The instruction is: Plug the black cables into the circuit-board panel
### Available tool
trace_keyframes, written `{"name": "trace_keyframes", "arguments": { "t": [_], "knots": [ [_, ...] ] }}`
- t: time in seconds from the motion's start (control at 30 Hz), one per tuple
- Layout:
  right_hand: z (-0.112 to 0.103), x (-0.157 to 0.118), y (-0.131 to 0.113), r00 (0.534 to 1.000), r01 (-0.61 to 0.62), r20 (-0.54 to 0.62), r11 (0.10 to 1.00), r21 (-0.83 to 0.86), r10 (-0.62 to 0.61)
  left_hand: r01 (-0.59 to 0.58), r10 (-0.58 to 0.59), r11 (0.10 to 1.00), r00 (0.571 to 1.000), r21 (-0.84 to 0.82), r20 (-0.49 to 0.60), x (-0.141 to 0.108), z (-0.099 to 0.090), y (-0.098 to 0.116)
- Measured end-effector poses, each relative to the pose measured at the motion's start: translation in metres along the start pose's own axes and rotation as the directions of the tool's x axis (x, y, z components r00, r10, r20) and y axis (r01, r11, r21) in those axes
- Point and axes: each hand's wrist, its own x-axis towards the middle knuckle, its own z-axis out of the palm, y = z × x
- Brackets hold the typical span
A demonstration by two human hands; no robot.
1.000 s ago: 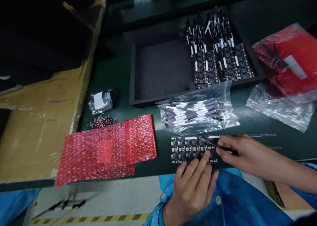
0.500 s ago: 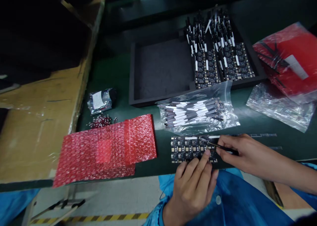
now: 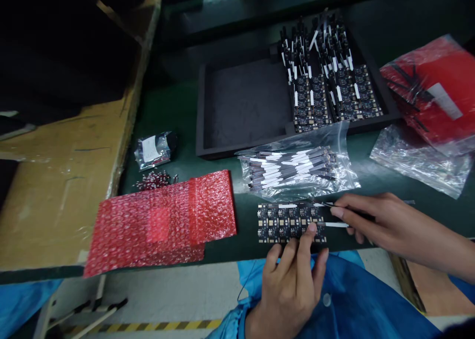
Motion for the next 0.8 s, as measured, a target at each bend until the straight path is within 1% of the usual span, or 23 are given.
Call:
{"name": "trace_keyframes", "arguments": {
  "t": [0.07,0.13,0.2,0.27,0.4,0.47,0.53,0.63,0.73,0.8],
  "knots": [
    [-0.008,-0.004,-0.002,0.993,0.068,-0.093,0.997,-0.031,-0.070,0.008,-0.008,1.000,1.000,0.007,-0.004,0.000,0.000,0.001],
    [-0.015,-0.007,-0.004,0.969,0.143,-0.193,0.987,-0.079,-0.156,-0.001,0.001,1.000,1.000,0.025,-0.010,-0.001,0.001,0.000],
    [-0.019,-0.010,-0.005,0.948,0.189,-0.239,0.976,-0.108,-0.210,-0.020,0.020,0.999,1.000,0.034,-0.008,-0.003,0.002,-0.001],
    [-0.016,-0.011,-0.003,0.946,0.211,-0.224,0.969,-0.126,-0.235,-0.038,0.038,0.999,0.999,0.022,-0.004,-0.005,0.003,-0.004],
    [-0.001,-0.009,0.007,0.965,0.225,-0.090,0.953,-0.201,-0.247,-0.057,0.057,0.998,0.998,-0.014,0.004,-0.010,0.006,-0.009],
    [0.007,-0.008,0.013,0.968,0.226,-0.050,0.938,-0.263,-0.247,-0.058,0.059,0.998,0.998,-0.018,0.007,-0.012,0.007,-0.011],
    [0.012,-0.006,0.016,0.964,0.241,-0.036,0.919,-0.312,-0.265,-0.055,0.055,0.998,0.998,-0.014,0.008,-0.013,0.007,-0.011],
    [0.014,-0.003,0.017,0.953,0.276,-0.027,0.899,-0.341,-0.303,-0.054,0.054,0.998,0.999,-0.017,0.003,-0.013,0.008,-0.011],
    [0.014,-0.003,0.017,0.942,0.300,-0.041,0.890,-0.342,-0.333,-0.047,0.048,0.999,0.999,-0.024,0.003,-0.013,0.008,-0.011],
    [0.014,-0.004,0.017,0.942,0.298,-0.050,0.898,-0.324,-0.331,-0.043,0.043,0.999,0.999,-0.024,0.007,-0.013,0.008,-0.012]
  ]
}}
